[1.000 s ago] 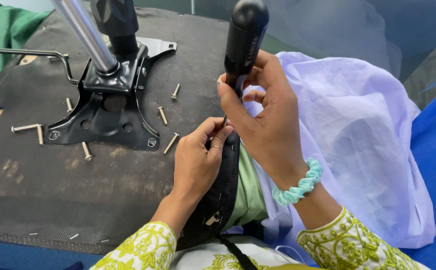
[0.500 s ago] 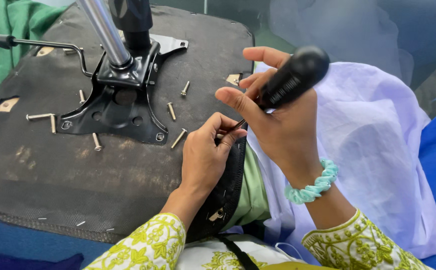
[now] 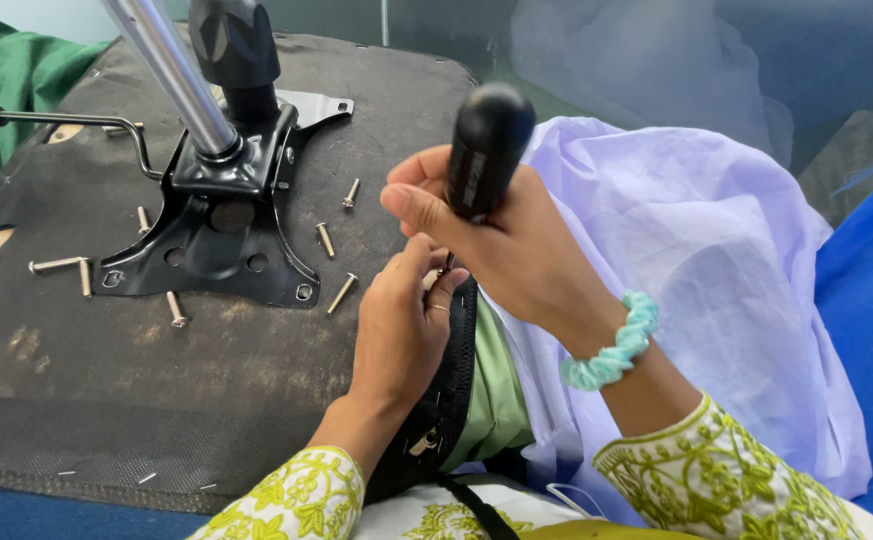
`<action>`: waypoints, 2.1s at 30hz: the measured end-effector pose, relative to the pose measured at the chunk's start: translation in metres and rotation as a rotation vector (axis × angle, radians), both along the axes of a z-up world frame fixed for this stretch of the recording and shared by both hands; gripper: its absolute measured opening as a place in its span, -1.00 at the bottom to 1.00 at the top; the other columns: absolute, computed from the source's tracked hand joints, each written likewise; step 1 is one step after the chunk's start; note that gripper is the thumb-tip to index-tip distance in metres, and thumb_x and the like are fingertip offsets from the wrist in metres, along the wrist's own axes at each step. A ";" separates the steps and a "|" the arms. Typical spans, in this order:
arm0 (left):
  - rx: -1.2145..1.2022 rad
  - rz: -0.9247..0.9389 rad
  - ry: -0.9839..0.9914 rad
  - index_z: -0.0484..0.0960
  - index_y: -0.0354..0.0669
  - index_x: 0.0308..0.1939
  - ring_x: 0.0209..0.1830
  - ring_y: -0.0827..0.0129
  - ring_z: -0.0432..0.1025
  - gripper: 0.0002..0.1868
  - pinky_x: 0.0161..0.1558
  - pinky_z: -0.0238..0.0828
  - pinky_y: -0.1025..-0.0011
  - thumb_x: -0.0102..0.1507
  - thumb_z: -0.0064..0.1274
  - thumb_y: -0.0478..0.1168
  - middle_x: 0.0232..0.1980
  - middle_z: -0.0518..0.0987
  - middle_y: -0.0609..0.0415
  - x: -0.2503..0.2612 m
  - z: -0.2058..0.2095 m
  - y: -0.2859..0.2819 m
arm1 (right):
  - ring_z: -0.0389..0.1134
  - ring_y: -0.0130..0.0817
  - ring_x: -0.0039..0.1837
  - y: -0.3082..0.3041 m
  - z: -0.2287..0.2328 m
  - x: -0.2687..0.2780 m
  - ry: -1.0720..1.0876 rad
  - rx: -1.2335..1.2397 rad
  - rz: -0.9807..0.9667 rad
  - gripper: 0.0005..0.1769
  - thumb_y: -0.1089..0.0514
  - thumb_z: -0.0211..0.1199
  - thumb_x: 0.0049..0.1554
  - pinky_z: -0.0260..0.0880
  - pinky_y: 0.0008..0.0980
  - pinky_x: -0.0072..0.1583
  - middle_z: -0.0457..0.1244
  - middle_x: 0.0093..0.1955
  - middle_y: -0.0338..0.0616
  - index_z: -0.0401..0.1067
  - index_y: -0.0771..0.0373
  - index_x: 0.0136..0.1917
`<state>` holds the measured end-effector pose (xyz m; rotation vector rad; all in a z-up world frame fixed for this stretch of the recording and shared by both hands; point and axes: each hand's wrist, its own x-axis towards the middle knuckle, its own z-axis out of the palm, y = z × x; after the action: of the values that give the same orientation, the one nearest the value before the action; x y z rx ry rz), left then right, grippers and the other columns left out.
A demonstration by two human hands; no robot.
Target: The person uses a screwdriver to fasten screws into the underside of an overturned chair seat. They hold the seat with one hand and turn the screwdriver with the other, securing the seat to the chair base.
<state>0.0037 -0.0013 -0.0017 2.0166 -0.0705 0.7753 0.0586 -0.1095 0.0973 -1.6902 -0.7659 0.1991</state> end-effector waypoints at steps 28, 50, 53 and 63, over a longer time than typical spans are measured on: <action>-0.183 -0.109 0.189 0.64 -0.21 0.05 -0.32 0.27 0.58 -0.80 -0.24 0.49 0.41 0.38 0.05 -0.26 -0.29 0.68 -0.11 0.007 0.005 0.000 | 0.34 -0.57 0.00 0.022 -0.020 0.020 -0.163 0.285 -0.293 -0.66 0.25 0.33 0.27 0.52 -0.52 0.07 0.28 -0.02 -0.24 0.33 0.36 0.26; -0.392 -0.142 0.151 0.69 -0.27 -0.03 -0.28 0.58 0.60 -0.82 -0.16 0.51 0.56 0.31 0.14 -0.29 -0.28 0.75 0.10 0.014 0.000 0.004 | 0.32 -0.54 -0.15 0.009 -0.006 0.010 -0.419 -0.057 -0.468 -0.53 0.05 0.59 0.01 0.31 -0.42 -0.01 0.39 -0.20 -0.32 0.51 0.24 0.11; -0.353 -0.209 0.115 0.64 -0.28 0.00 -0.25 0.53 0.60 -0.82 -0.13 0.52 0.53 0.39 0.02 -0.27 -0.24 0.73 0.09 0.013 -0.003 0.007 | 0.44 -0.61 -0.05 0.009 -0.008 0.005 -0.458 0.013 -0.434 -0.48 0.06 0.57 0.04 0.35 -0.45 0.08 0.45 -0.09 -0.41 0.47 0.21 0.21; -0.372 -0.183 0.103 0.61 -0.26 -0.11 -0.31 0.48 0.54 -0.86 -0.19 0.48 0.49 0.38 0.03 -0.24 -0.27 0.72 0.08 0.012 -0.009 0.009 | 0.36 -0.38 -0.03 0.009 -0.007 -0.008 -0.596 -0.255 -0.541 -0.66 0.08 0.53 0.02 0.39 -0.34 -0.02 0.40 -0.08 -0.21 0.56 0.29 -0.01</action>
<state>0.0158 0.0075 -0.0108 1.6658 -0.0463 0.5239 0.0510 -0.1007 0.0901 -2.1671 -0.6929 -0.6327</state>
